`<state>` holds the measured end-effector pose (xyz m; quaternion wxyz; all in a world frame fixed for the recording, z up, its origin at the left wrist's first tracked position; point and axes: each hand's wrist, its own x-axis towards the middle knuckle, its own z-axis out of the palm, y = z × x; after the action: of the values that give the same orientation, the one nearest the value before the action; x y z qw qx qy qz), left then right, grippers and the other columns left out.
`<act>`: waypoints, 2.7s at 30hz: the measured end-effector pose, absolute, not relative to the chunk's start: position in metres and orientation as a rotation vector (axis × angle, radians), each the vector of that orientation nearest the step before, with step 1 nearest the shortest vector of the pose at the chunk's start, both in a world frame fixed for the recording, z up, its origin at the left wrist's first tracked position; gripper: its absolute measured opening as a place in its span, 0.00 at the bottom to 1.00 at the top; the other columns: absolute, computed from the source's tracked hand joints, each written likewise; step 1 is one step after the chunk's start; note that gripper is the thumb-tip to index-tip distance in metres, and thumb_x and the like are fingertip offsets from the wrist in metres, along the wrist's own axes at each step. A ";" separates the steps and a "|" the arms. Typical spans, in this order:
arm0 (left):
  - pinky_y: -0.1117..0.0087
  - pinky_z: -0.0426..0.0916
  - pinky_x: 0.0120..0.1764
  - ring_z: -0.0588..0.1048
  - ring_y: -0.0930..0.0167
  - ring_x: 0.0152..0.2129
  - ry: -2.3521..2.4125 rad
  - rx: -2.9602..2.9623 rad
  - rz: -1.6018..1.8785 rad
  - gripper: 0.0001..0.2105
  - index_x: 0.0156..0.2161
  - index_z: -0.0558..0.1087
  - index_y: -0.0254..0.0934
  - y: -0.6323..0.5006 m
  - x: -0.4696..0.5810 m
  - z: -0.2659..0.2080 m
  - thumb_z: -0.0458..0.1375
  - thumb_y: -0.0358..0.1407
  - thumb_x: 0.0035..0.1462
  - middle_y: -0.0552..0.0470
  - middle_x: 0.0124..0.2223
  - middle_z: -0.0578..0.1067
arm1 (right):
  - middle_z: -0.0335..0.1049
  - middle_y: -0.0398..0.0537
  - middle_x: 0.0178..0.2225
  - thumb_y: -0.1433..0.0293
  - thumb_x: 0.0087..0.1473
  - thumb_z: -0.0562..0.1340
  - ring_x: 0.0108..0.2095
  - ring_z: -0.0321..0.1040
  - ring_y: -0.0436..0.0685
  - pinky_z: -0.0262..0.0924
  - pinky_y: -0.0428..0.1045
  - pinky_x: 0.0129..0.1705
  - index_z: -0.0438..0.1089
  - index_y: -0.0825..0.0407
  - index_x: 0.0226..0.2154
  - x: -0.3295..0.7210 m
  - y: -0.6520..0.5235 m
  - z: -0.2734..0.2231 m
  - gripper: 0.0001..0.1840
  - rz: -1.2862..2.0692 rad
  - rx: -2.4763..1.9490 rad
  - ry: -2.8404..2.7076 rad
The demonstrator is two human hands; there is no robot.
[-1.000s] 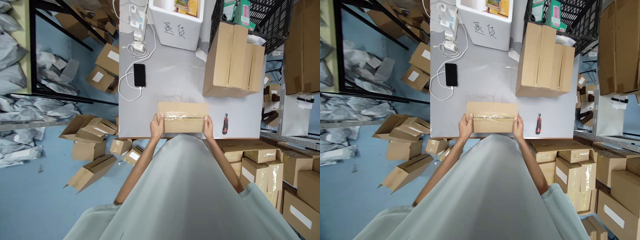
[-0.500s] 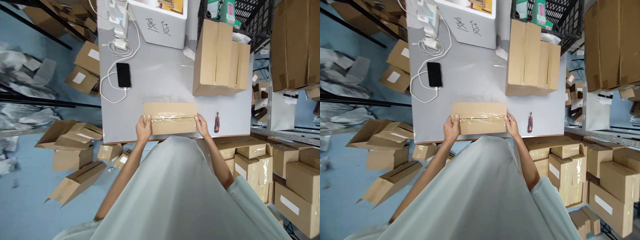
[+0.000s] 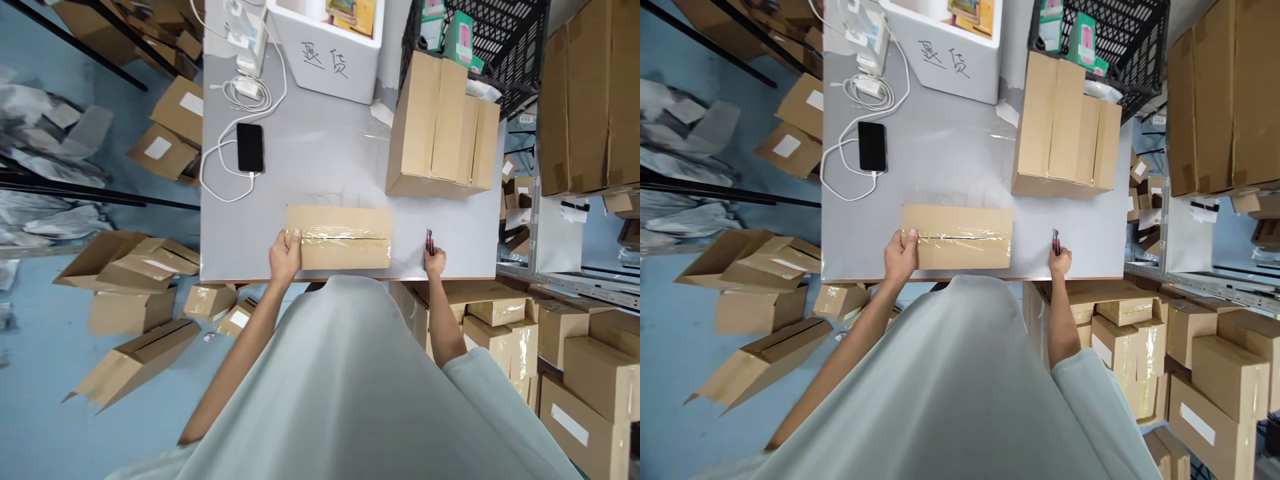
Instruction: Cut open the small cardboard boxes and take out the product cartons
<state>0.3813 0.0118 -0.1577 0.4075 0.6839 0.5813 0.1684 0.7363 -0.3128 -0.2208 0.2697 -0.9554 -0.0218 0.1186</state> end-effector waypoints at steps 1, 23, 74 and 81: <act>0.55 0.79 0.49 0.83 0.56 0.40 1.454 1.719 0.431 0.33 0.48 0.79 0.37 0.011 0.381 -0.157 0.51 0.67 0.70 0.42 0.41 0.84 | 0.75 0.54 0.40 0.57 0.52 0.70 0.44 0.71 0.65 0.70 0.62 0.57 0.69 0.47 0.35 0.734 -0.308 -0.217 0.14 0.321 -2.565 -0.088; 0.48 0.58 0.78 0.62 0.54 0.78 0.780 1.782 0.560 0.42 0.81 0.59 0.43 0.023 0.350 -0.187 0.58 0.62 0.72 0.37 0.79 0.64 | 0.82 0.54 0.53 0.65 0.79 0.57 0.47 0.79 0.59 0.69 0.51 0.44 0.76 0.47 0.59 0.586 -0.127 -0.050 0.14 0.232 -2.261 -2.070; 0.50 0.66 0.74 0.71 0.52 0.71 0.927 1.842 0.533 0.43 0.80 0.63 0.42 0.019 0.349 -0.174 0.60 0.64 0.70 0.36 0.75 0.71 | 0.77 0.68 0.50 0.66 0.57 0.69 0.50 0.77 0.70 0.72 0.61 0.57 0.75 0.56 0.44 0.680 -0.273 -0.187 0.14 0.274 -2.750 0.231; 0.47 0.73 0.67 0.77 0.50 0.66 1.066 1.661 0.388 0.57 0.84 0.49 0.43 0.014 0.333 -0.182 0.67 0.67 0.62 0.32 0.73 0.72 | 0.71 0.76 0.62 0.66 0.61 0.64 0.63 0.71 0.75 0.65 0.67 0.68 0.75 0.59 0.54 0.677 -0.294 -0.207 0.22 0.365 -2.722 0.205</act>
<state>0.3331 0.0139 -0.1817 0.5354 0.6974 0.4477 0.1630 0.6766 -0.2938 -0.2072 0.1924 -0.9699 0.0731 0.1300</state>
